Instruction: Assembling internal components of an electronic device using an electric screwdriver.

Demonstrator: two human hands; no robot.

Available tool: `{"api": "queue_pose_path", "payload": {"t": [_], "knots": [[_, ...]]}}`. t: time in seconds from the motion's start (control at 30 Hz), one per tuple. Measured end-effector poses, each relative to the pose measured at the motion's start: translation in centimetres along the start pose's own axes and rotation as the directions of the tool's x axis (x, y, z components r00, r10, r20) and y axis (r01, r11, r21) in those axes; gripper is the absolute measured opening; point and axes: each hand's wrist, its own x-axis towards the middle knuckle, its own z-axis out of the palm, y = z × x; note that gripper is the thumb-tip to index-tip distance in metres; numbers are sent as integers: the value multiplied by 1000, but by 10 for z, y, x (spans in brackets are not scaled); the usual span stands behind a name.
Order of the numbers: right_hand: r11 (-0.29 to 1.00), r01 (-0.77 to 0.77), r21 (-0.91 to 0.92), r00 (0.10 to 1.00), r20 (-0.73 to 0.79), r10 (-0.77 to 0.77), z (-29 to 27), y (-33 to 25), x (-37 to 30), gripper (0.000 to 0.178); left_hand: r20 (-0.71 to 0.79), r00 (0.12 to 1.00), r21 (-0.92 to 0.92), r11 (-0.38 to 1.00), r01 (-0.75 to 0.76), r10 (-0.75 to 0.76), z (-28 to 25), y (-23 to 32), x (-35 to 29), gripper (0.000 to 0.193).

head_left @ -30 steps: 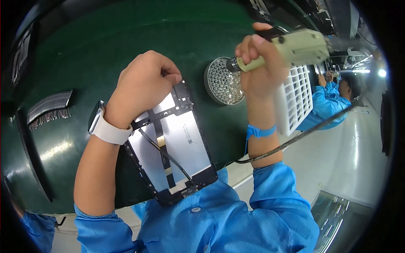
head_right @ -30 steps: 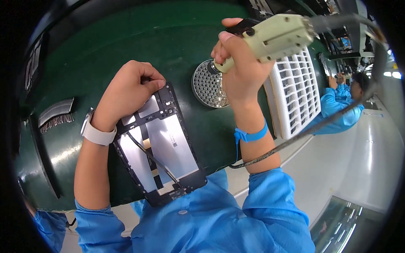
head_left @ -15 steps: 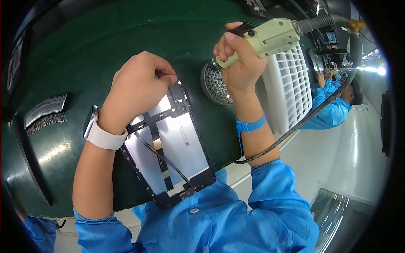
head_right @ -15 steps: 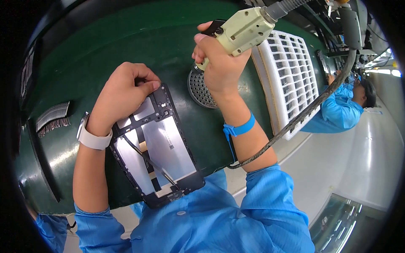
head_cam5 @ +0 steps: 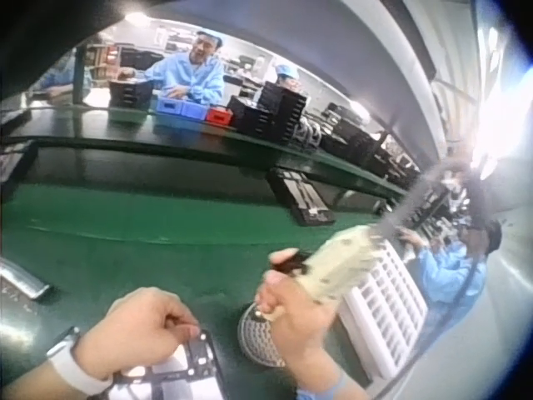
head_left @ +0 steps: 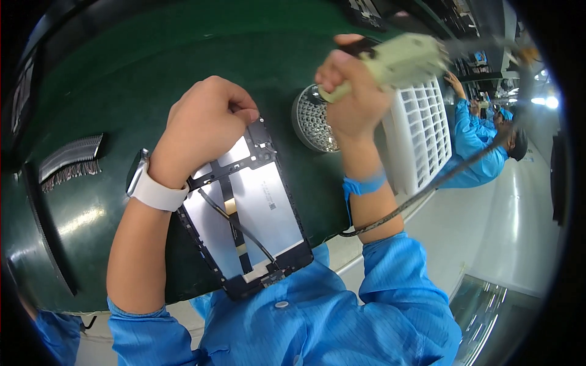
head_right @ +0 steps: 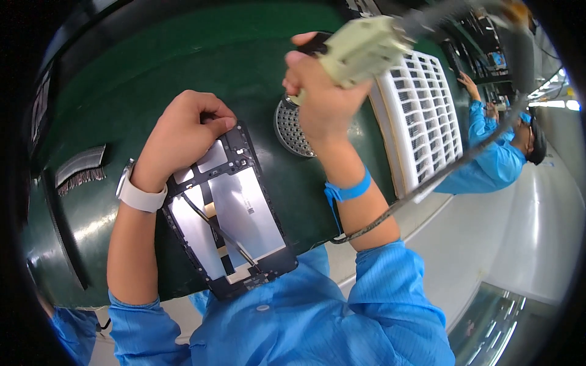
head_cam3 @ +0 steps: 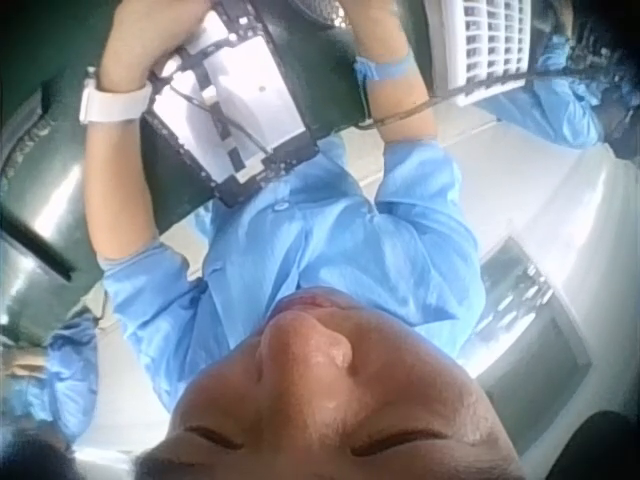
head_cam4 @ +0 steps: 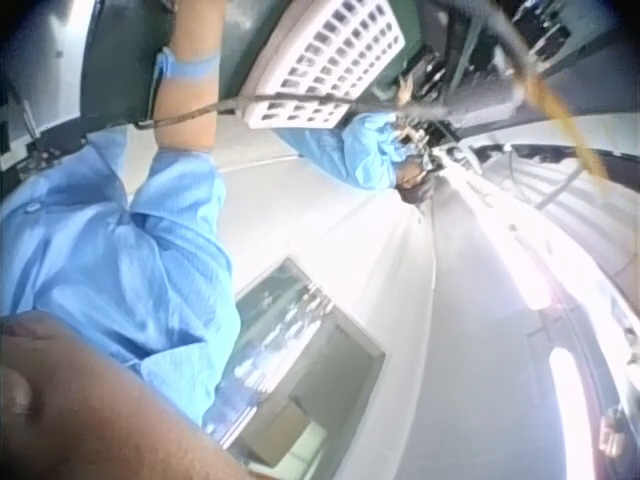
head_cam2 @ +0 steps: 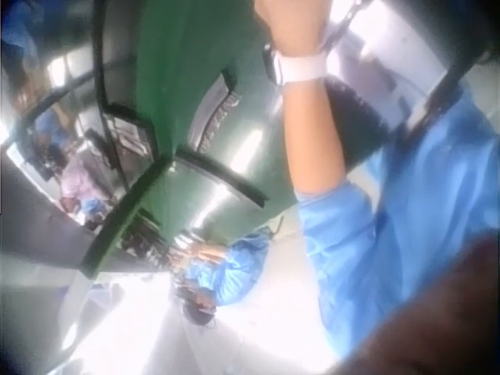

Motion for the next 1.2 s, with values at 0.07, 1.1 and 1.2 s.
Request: {"api": "queue_pose_path", "payload": {"t": [0.07, 1.1, 1.2], "knots": [[993, -20, 115, 998, 62, 13, 3, -17, 0, 16, 16, 1000, -7, 1000, -19, 19, 0, 2, 1, 11], [977, -180, 113, 917, 379, 125, 13, -20, -50, 23, -250, 877, 356, 881, -311, 410, 13, 2, -31, 18], [984, -95, 150, 947, 317, 43, -1, -42, -34, 26, -19, 872, 379, 811, -446, 489, 30, 27, -107, 21]]}}
